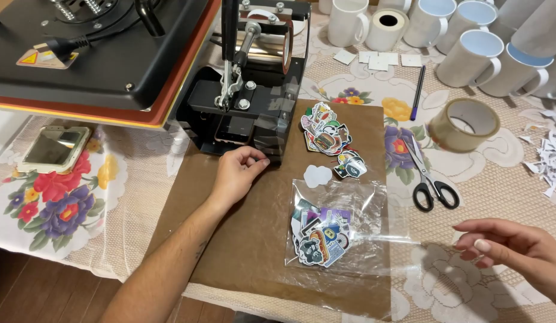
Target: The person is preparing stickers for application by cutting small pieces of adhesive tape and sticking them onto the back of each sticker.
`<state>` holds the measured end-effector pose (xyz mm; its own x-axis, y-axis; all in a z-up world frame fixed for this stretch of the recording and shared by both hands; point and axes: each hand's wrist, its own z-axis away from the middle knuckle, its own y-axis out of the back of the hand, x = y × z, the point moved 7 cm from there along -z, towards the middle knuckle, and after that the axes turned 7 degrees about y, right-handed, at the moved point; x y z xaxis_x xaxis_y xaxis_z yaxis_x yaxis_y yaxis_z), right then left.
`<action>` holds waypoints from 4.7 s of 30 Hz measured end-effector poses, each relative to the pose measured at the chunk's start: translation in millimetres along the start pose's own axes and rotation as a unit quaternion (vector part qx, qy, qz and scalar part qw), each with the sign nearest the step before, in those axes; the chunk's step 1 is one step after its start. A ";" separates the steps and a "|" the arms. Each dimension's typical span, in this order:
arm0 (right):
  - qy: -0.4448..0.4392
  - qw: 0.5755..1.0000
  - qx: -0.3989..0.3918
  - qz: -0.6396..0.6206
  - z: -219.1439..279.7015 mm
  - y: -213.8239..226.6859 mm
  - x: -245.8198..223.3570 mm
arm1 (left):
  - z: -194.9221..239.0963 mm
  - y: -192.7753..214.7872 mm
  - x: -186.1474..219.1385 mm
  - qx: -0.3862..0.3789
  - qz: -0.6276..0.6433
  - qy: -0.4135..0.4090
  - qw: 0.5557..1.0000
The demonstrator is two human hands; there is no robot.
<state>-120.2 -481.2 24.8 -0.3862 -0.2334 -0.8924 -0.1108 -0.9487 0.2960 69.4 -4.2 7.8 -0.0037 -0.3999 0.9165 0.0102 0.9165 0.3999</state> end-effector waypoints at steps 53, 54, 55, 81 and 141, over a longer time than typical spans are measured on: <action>0.549 0.833 0.033 0.053 59.0 -108.0 -104.5 | 87.6 -117.7 216.8 -0.413 0.388 -0.063 0.821; 0.551 0.832 0.031 0.048 60.3 -108.2 -107.3 | 87.6 -118.7 216.5 -0.416 0.388 -0.057 0.820; 0.552 0.832 0.032 0.047 60.8 -107.3 -106.8 | 87.6 -119.1 216.6 -0.417 0.387 -0.057 0.820; 0.514 0.851 0.064 0.089 58.2 -105.3 -104.6 | 84.1 -129.2 206.6 -0.418 0.394 -0.003 0.819; 0.459 0.803 -0.066 0.375 -29.8 -153.0 -131.3 | 103.6 -27.6 134.4 0.068 0.073 -0.278 0.956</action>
<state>-25.3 -311.8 86.6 0.5452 -0.7506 -0.3732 -0.0413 -0.4687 0.8824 -35.0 -82.0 120.0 -0.5423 -0.2349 0.8067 -0.0782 0.9701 0.2299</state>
